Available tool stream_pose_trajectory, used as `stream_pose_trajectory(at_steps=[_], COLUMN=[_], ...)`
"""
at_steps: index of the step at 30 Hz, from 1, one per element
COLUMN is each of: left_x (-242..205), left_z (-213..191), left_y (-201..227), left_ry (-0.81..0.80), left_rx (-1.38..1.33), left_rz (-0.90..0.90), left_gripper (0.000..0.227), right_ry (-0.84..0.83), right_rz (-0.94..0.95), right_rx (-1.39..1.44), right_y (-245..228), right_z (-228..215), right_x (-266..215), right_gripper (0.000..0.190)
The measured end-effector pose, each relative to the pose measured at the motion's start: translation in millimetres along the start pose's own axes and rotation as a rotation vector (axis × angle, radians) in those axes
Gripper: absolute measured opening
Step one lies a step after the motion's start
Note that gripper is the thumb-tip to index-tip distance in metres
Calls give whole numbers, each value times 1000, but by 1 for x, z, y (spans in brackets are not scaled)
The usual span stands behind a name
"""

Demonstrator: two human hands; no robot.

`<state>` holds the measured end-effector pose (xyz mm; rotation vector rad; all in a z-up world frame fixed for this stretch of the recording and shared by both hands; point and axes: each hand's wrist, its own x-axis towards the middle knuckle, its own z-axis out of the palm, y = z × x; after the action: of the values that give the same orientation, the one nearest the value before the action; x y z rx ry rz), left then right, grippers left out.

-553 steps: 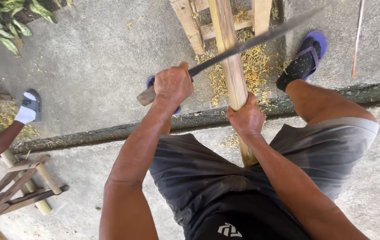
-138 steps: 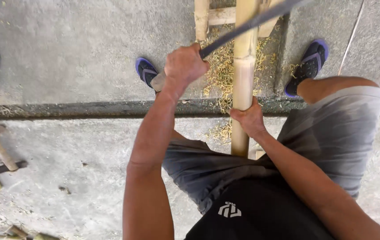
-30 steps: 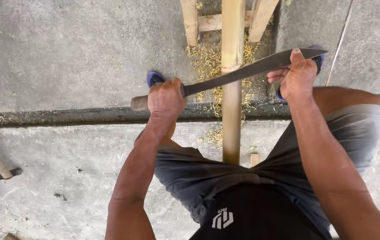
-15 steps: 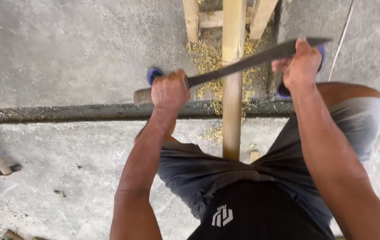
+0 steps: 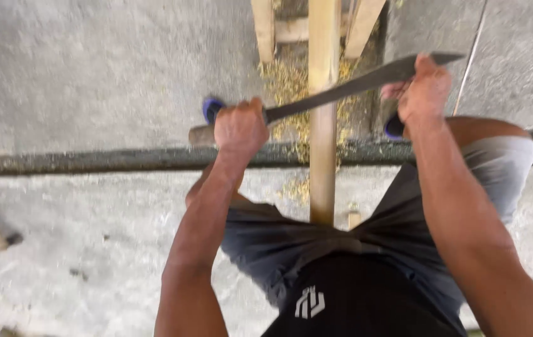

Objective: Scraping the outer layer of a bamboo pole using a machete.

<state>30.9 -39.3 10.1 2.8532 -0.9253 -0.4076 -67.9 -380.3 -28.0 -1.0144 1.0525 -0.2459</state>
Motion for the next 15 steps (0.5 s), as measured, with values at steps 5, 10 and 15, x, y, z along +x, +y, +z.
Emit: stream_pose_trajectory(at_steps=[5, 10, 15], left_x=[14, 12, 12], left_z=[-2, 6, -4], left_y=[6, 6, 14], left_ry=[-70, 51, -5], left_rx=[-30, -6, -62], left_rz=[-51, -14, -24], left_gripper=[11, 7, 9], right_ry=[-120, -190, -63], right_rz=[-101, -123, -62], right_rx=[24, 56, -56], right_y=[-4, -2, 2], right_z=[-7, -15, -17], right_x=[12, 21, 27], right_gripper=[29, 36, 34])
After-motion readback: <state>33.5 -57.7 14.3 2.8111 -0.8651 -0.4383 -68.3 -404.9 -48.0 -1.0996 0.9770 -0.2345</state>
